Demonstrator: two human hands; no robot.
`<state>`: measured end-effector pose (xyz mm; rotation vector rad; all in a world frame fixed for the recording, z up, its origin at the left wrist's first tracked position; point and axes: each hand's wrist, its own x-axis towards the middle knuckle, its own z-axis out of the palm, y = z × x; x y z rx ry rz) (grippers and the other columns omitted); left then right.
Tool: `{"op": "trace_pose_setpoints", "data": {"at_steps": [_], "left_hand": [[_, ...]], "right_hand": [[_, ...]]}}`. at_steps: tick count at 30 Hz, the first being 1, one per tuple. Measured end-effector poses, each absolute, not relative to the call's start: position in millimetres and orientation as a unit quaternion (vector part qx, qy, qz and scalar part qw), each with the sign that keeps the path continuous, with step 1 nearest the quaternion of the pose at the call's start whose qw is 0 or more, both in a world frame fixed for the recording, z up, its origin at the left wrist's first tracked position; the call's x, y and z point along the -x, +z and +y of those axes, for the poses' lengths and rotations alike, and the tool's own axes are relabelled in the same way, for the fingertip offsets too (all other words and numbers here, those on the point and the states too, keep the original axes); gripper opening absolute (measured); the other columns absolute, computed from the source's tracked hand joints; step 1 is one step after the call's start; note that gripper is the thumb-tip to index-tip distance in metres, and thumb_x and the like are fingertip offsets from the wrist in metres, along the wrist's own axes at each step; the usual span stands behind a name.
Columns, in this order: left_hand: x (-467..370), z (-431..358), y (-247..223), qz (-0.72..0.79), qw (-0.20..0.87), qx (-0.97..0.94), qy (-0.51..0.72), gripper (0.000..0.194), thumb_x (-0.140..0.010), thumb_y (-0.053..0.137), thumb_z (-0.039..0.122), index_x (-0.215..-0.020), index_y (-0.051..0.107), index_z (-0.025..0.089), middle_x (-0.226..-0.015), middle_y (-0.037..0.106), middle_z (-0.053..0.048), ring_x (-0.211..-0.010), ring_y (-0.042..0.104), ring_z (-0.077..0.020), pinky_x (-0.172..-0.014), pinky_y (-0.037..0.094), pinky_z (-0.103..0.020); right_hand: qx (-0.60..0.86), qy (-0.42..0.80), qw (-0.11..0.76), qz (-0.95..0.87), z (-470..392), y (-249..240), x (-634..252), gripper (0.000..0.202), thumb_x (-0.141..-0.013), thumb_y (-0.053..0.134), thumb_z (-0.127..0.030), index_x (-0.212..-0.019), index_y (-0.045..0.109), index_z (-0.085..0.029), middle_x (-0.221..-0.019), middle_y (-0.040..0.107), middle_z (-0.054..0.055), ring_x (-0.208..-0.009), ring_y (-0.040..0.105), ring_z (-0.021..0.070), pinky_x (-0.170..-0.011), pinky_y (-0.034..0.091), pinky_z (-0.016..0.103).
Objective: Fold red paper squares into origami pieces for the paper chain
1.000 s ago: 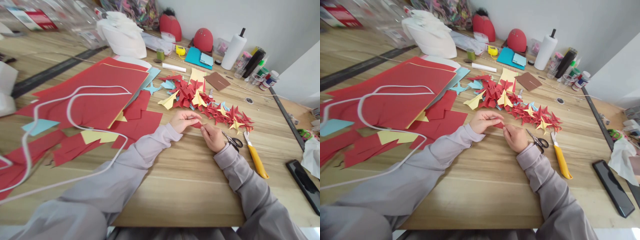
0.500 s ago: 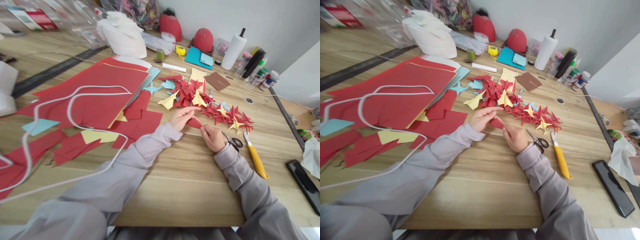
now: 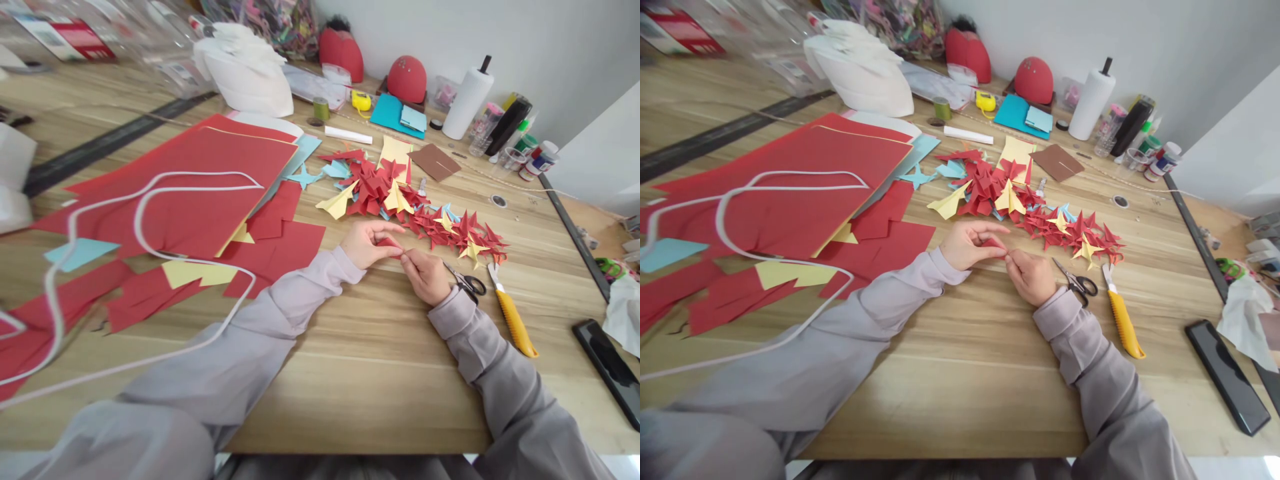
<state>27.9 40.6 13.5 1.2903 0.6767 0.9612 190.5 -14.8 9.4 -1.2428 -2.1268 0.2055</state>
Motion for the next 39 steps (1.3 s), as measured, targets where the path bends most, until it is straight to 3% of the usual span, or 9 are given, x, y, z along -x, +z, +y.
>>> {"op": "trace_pose_setpoints", "data": {"at_steps": [6, 11, 21, 29, 32, 35, 39], "left_hand": [[-29.8, 39.1, 13.2, 0.326, 0.601, -0.583, 0.439, 0.03, -0.055, 0.077, 0.022, -0.081, 0.068, 0.011, -0.063, 0.069, -0.003, -0.061, 0.066, -0.0154, -0.065, 0.054, -0.027], [-31.5, 38.8, 13.9, 0.334, 0.614, -0.563, 0.441, 0.027, -0.057, 0.077, 0.028, -0.075, 0.067, 0.011, -0.065, 0.07, -0.004, -0.064, 0.067, -0.0176, -0.067, 0.056, -0.031], [-26.8, 44.1, 10.8, 0.337, 0.558, -0.622, 0.433, 0.034, -0.069, 0.068, 0.038, -0.089, 0.071, 0.011, -0.084, 0.073, -0.009, -0.081, 0.067, -0.021, -0.076, 0.053, -0.031], [-24.6, 42.9, 12.8, 0.34, 0.58, -0.594, 0.442, 0.042, -0.078, 0.057, 0.039, -0.109, 0.065, 0.012, -0.079, 0.072, -0.007, -0.078, 0.067, -0.0187, -0.077, 0.051, -0.03], [-26.0, 41.2, 12.6, 0.34, 0.599, -0.57, 0.447, 0.048, -0.075, 0.061, 0.042, -0.112, 0.062, 0.012, -0.076, 0.072, -0.005, -0.074, 0.067, -0.0181, -0.075, 0.051, -0.03], [-28.5, 39.3, 11.9, 0.321, 0.621, -0.569, 0.433, 0.057, -0.064, 0.073, 0.035, -0.113, 0.06, 0.01, -0.075, 0.072, -0.005, -0.073, 0.067, -0.0185, -0.074, 0.052, -0.031], [-27.8, 39.7, 12.5, 0.337, 0.588, -0.581, 0.45, 0.052, -0.063, 0.073, 0.031, -0.109, 0.062, 0.009, -0.075, 0.072, -0.007, -0.074, 0.067, -0.0185, -0.075, 0.052, -0.03]], "right_hand": [[0.488, 0.084, 0.327, -0.805, -13.6, 8.4, -191.4, 0.03, -0.091, 0.036, -0.03, -0.064, 0.045, -0.021, -0.053, 0.044, -0.002, -0.048, 0.042, 0.0103, -0.05, 0.032, 0.022], [0.496, 0.082, 0.332, -0.798, -13.2, 7.8, -192.0, 0.03, -0.091, 0.037, -0.03, -0.063, 0.043, -0.021, -0.052, 0.042, -0.003, -0.047, 0.041, 0.0101, -0.049, 0.031, 0.023], [0.508, 0.064, 0.329, -0.793, -11.9, 7.3, -191.6, 0.031, -0.09, 0.038, -0.031, -0.062, 0.045, -0.02, -0.051, 0.046, -0.002, -0.048, 0.045, 0.0108, -0.05, 0.032, 0.023], [0.507, 0.074, 0.331, -0.792, -11.9, 7.7, -191.8, 0.033, -0.091, 0.036, -0.033, -0.063, 0.046, -0.021, -0.051, 0.046, -0.002, -0.048, 0.045, 0.0111, -0.05, 0.032, 0.024], [0.506, 0.082, 0.339, -0.789, -11.6, 7.8, -192.1, 0.035, -0.092, 0.035, -0.035, -0.062, 0.046, -0.021, -0.052, 0.046, -0.002, -0.048, 0.044, 0.0108, -0.049, 0.032, 0.024], [0.506, 0.101, 0.347, -0.783, -11.7, 8.1, -192.5, 0.036, -0.092, 0.036, -0.037, -0.063, 0.048, -0.02, -0.052, 0.047, -0.002, -0.048, 0.044, 0.011, -0.049, 0.033, 0.024], [0.506, 0.138, 0.35, -0.776, -12.7, 8.7, -193.7, 0.026, -0.089, 0.042, -0.038, -0.083, 0.058, -0.019, -0.061, 0.056, 0.0, -0.053, 0.049, 0.0121, -0.052, 0.037, 0.024]]}}
